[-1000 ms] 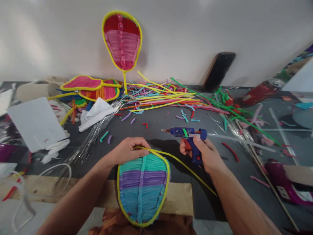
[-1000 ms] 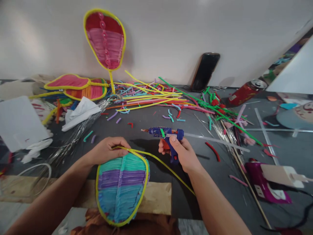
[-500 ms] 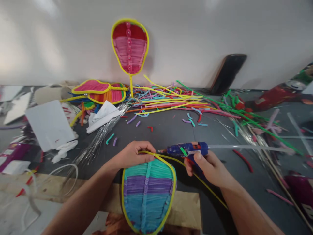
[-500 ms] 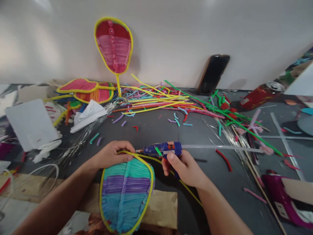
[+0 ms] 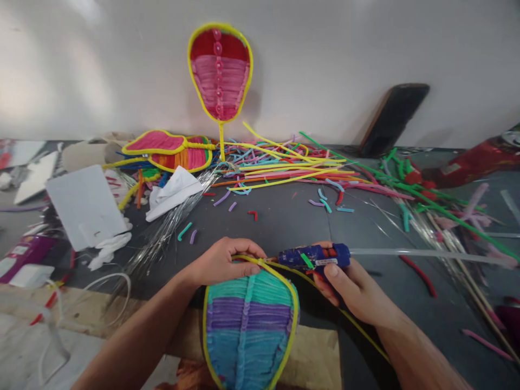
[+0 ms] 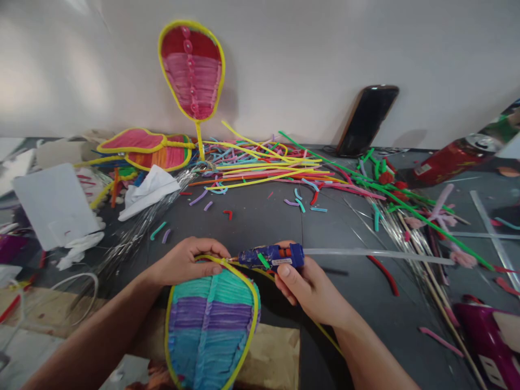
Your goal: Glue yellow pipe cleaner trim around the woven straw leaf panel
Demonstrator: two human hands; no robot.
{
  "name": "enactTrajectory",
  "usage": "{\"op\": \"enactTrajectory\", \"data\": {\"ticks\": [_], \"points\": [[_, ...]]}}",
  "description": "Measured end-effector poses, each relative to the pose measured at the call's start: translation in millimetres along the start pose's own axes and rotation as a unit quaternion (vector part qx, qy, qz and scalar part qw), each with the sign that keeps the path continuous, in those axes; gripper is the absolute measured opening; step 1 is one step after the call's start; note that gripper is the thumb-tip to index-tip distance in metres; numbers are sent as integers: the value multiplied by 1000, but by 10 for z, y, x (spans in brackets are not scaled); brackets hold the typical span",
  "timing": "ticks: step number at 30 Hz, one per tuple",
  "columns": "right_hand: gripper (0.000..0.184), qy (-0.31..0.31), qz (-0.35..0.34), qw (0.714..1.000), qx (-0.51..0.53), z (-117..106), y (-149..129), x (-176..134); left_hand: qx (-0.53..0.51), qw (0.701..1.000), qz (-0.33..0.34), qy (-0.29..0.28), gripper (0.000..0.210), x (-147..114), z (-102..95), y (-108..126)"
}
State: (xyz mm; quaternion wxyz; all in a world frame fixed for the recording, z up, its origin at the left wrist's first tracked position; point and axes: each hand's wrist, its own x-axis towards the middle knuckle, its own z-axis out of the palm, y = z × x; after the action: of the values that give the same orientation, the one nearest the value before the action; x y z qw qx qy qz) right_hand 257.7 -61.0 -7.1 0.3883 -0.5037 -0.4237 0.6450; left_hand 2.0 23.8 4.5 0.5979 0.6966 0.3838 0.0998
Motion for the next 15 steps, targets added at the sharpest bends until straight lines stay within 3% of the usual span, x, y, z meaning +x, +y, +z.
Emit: {"op": "enactTrajectory", "data": {"ticks": [6, 15], "points": [[53, -43, 2, 999, -4, -34, -7, 20, 10, 1000, 5, 0, 29, 7, -6, 6], [49, -29, -22, 999, -19, 0, 65, 42, 16, 1000, 11, -1, 28, 4, -2, 7]]}}
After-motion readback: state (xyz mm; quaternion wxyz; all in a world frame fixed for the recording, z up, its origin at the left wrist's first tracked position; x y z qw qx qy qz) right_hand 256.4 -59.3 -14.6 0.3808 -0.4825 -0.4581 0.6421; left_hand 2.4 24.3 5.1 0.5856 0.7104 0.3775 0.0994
